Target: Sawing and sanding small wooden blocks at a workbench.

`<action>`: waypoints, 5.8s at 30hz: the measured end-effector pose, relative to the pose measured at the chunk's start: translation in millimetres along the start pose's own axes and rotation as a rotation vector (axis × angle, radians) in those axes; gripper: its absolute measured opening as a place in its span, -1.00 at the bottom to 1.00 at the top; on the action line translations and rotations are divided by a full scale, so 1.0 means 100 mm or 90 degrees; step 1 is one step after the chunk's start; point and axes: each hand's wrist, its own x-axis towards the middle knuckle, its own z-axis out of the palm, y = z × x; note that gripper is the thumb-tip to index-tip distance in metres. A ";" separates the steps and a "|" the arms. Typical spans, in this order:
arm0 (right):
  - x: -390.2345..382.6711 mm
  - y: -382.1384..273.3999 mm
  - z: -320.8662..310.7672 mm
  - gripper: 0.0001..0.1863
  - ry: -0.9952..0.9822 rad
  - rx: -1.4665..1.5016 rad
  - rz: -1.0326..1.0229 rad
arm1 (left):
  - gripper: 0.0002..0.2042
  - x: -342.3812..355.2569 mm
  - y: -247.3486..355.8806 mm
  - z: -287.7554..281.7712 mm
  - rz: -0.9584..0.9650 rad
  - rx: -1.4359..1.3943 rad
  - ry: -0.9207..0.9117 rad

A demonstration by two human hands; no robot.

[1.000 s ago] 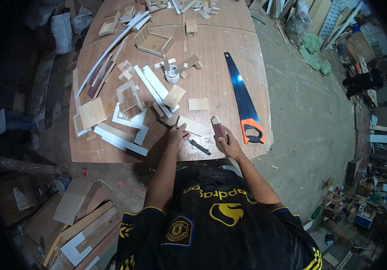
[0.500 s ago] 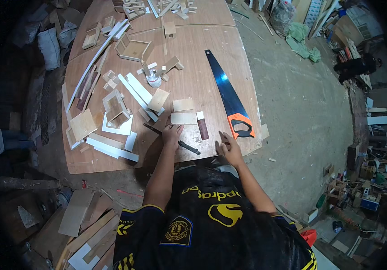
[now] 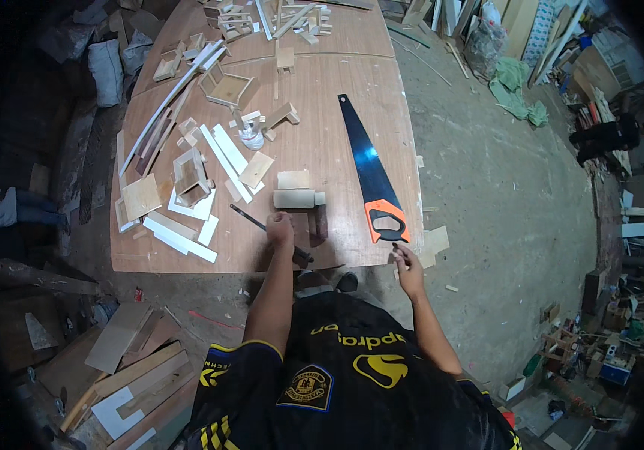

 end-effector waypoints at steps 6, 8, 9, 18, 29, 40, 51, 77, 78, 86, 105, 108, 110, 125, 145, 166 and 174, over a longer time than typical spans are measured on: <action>0.37 -0.01 -0.40 -0.68 0.149 -0.209 -0.113 | -0.60 -0.19 -0.07 -0.53 0.433 0.467 0.283; 0.59 0.10 -0.44 -0.66 0.179 -0.291 -0.109 | -0.31 -0.40 0.08 -0.50 0.080 0.596 0.341; 0.73 0.18 -0.42 -0.61 0.196 -0.308 -0.091 | -0.31 -0.36 0.01 -0.52 0.084 0.599 0.330; 1.16 0.19 0.19 -0.40 0.203 -0.363 -0.048 | 0.27 0.06 -0.55 -0.98 -0.072 0.587 0.115; 1.13 0.16 0.26 -0.41 0.263 -0.429 0.002 | 0.31 -0.17 -0.11 -0.68 -0.213 0.560 0.063; 1.19 0.24 0.25 -0.40 0.263 -0.426 0.001 | 0.28 -0.16 0.05 -0.68 -0.222 0.594 0.034; 0.57 -0.44 0.22 -0.40 0.101 -0.436 -0.179 | -0.17 0.05 0.02 -0.70 0.276 0.588 0.201; 0.59 -0.56 0.64 -0.56 0.166 -0.523 -0.126 | -0.31 1.12 0.90 -0.58 0.551 0.784 0.048; 0.58 -0.57 0.65 -0.58 0.177 -0.502 -0.140 | -0.31 1.13 0.86 -0.61 0.553 0.781 0.051; 0.60 -0.59 0.82 -0.68 0.252 -0.260 -0.185 | -0.33 0.65 1.10 -0.44 0.538 0.573 -0.155; 0.67 -0.59 0.89 -0.71 0.110 -0.582 -0.235 | -0.32 -0.11 0.81 -0.93 0.511 0.482 -0.148; 0.72 -0.50 0.98 -0.64 0.052 -0.665 -0.184 | -0.36 -0.20 0.64 -1.10 0.410 0.477 -0.131; 0.76 -0.42 1.02 -0.64 0.048 -0.710 -0.217 | -0.38 -0.36 0.65 -1.16 0.421 0.497 -0.111; 0.38 -1.20 0.95 -0.53 -0.453 0.133 -0.099 | -0.35 -1.19 0.39 -1.10 0.435 0.494 -0.137; 0.15 -0.42 0.52 -0.62 -0.153 0.103 0.189 | -0.66 0.48 0.53 -2.79 0.238 0.477 0.253; 1.00 -1.09 1.88 -0.65 0.055 -0.170 0.088 | -0.15 1.55 0.71 -2.88 -0.041 0.611 0.367; 0.42 -1.28 1.73 -0.64 0.026 0.002 0.018 | 0.01 1.39 0.86 -2.81 0.029 0.491 0.310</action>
